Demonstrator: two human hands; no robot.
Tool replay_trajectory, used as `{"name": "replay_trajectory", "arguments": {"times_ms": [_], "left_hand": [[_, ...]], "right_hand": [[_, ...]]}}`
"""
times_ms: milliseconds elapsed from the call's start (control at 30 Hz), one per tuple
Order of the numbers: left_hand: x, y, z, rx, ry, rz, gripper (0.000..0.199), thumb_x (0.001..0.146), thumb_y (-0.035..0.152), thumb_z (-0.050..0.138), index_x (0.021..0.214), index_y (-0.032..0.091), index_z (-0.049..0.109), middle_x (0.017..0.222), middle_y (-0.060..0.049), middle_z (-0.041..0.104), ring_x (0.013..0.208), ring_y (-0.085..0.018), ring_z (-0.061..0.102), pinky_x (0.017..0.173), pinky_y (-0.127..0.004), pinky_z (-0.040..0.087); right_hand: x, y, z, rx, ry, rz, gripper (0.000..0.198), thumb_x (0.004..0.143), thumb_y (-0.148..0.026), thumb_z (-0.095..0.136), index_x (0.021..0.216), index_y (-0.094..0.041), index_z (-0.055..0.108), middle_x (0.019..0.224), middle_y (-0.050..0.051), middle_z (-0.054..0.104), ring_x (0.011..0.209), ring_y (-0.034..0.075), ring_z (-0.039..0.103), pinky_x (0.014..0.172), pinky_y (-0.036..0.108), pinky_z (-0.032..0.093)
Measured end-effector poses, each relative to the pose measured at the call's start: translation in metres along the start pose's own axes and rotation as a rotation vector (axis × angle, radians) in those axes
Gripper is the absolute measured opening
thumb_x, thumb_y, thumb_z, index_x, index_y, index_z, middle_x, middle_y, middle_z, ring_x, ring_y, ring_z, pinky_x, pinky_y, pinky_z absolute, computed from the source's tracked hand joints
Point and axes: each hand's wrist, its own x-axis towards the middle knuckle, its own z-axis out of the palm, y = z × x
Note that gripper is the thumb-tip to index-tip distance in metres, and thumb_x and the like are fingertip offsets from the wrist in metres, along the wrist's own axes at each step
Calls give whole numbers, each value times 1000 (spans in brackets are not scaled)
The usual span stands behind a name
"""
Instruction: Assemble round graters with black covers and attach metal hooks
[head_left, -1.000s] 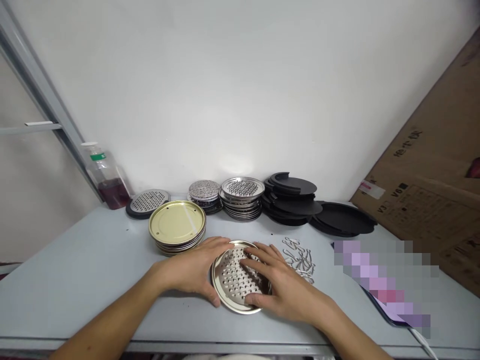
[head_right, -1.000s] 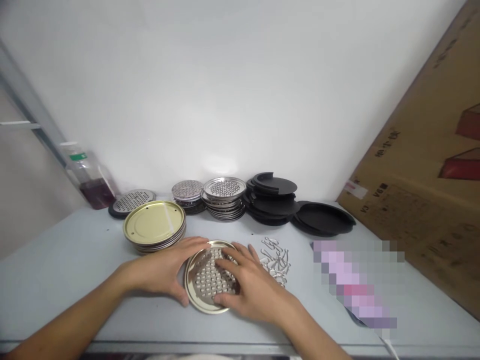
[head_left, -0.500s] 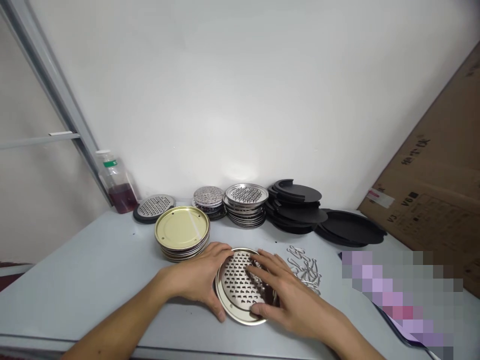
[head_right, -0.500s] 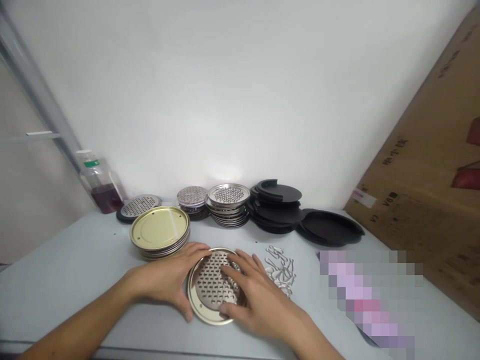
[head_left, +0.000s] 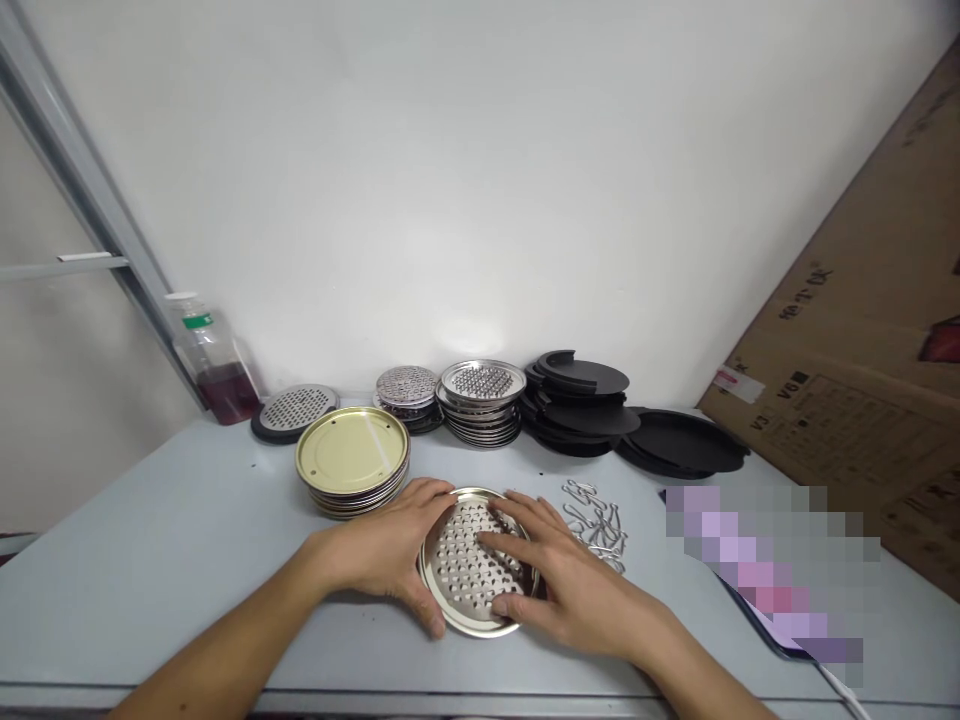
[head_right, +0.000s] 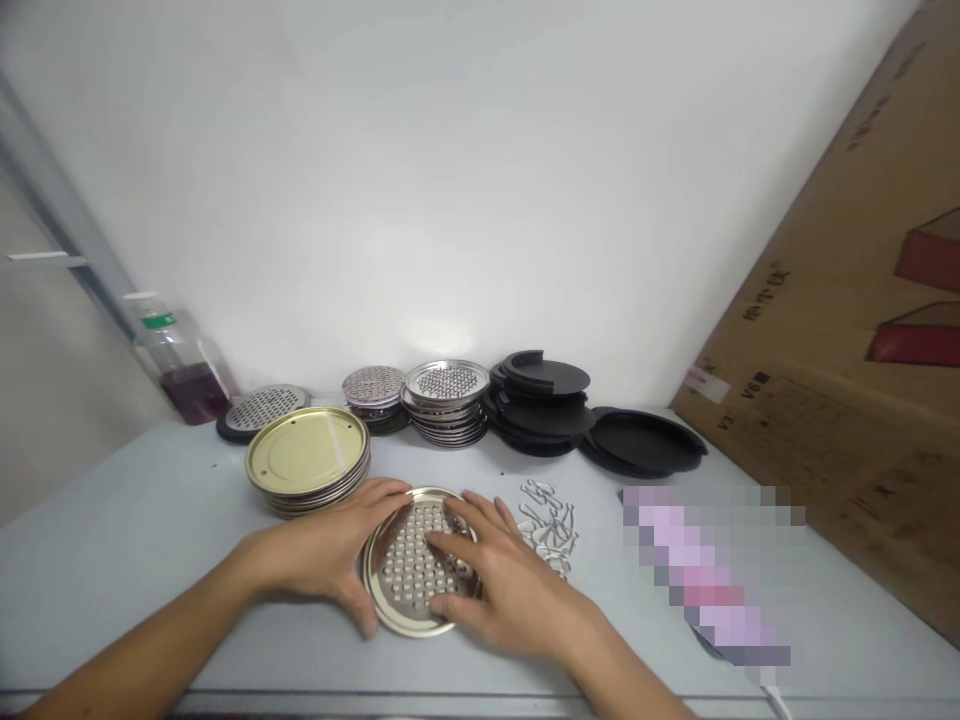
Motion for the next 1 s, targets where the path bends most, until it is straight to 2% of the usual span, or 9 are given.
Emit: {"name": "replay_trajectory", "arguments": {"times_ms": [133,267,800,1000], "left_hand": [[1,0,1,-3,10,-11,118,47,59,89,148,23,38,150,-16,37,141,-38,29,116,-51,28],[1,0,1,-27,21,-17,119,45,58,90,147,25,40,150,-15,38,140,-39,30,116,-51,28],[2,5,-1,-10,-13,-15,114,48,56,90,147,31,40,149,-12,38,140,-39,30,115,-51,28],[2,7,-2,-8,-18,-17,115,49,56,90,149,32,37,149,-11,38,141,-39,29,116,-51,28]], "right_hand": [[0,1,1,5,-8,3,64,84,-55,65,143,-34,49,158,6,34,148,37,19,119,62,11],[2,3,3,23,10,-4,77,82,-54,67,149,-28,40,158,8,35,148,37,20,120,61,10],[3,1,0,21,9,-5,76,81,-57,66,147,-25,44,158,7,35,147,37,21,120,61,8],[3,2,1,30,15,2,83,80,-58,67,151,-25,37,158,6,34,147,36,21,120,60,9]]}}
